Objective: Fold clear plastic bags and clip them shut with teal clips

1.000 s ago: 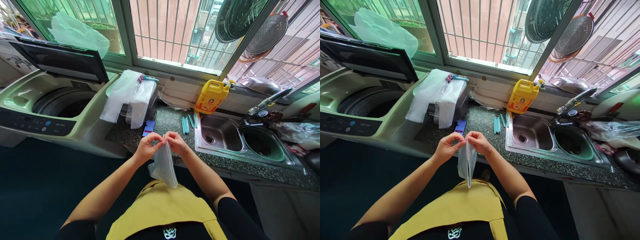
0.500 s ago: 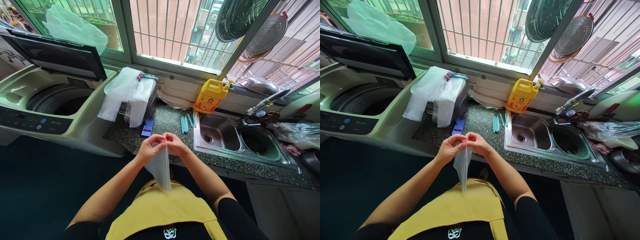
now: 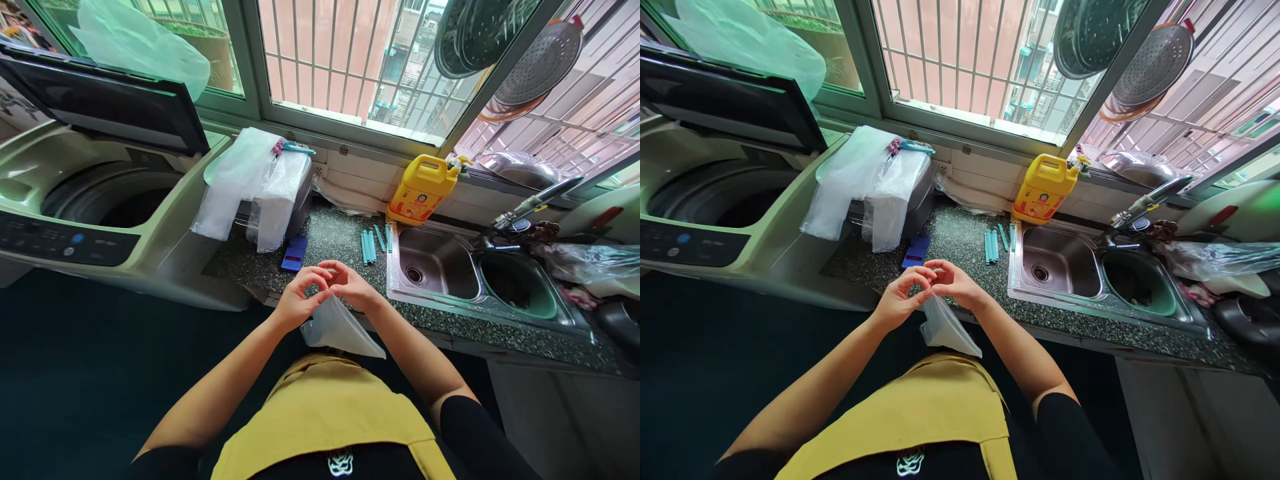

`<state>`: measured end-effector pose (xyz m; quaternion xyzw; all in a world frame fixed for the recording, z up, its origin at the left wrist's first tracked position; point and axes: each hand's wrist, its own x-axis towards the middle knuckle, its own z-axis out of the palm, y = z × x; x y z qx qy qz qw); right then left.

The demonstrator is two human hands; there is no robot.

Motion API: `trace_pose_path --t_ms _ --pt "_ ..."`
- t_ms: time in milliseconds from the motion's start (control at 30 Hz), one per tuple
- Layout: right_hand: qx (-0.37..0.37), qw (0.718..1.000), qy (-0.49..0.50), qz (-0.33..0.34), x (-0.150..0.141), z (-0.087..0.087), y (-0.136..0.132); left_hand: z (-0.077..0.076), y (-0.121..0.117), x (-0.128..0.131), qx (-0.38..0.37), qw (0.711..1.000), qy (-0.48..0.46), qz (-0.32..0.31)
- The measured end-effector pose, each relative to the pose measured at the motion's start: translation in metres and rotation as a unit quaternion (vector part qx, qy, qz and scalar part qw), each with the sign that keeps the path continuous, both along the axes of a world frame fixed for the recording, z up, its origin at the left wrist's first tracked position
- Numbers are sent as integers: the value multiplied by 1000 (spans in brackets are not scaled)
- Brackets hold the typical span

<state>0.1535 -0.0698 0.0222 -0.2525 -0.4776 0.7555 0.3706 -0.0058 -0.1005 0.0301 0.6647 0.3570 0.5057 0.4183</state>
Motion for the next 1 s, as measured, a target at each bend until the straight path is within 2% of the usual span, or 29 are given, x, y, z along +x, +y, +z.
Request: trace_pose_path --t_ms 100,167,233,300,367,467,533,600,633,700,800,900,1000 --pt "82 990 -101 -54 14 15 -5 0 -3 0 38 999 30 20" --pt "168 963 -189 -98 27 30 -12 0 -6 0 55 996 53 42" --pt "264 919 -262 -126 39 48 -21 1 -10 0 66 994 65 63" --pt "358 867 -322 -125 45 61 -29 2 -15 1 74 993 64 71" --pt "432 807 -388 -103 45 65 -32 1 -17 2 79 993 64 63" --pt "474 711 -518 -49 34 46 -23 -14 -4 4 56 994 82 42" --pt "440 659 -610 -15 25 22 -9 -33 18 3 16 992 121 31" --pt "386 625 -678 -4 19 -2 6 -57 47 1 -37 976 210 36" --pt "372 618 -693 -6 18 -12 13 -68 63 -1 -74 958 271 55" --pt "360 612 -704 -11 18 -24 24 -90 90 -5 -102 942 311 81" --pt "360 614 -703 -11 25 -27 32 -113 118 -9 -130 930 328 102" --pt "358 619 -699 -7 37 -24 35 -120 126 -3 -144 933 313 102" --pt "364 639 -678 -18 51 -21 40 -113 119 12 -137 950 272 70"
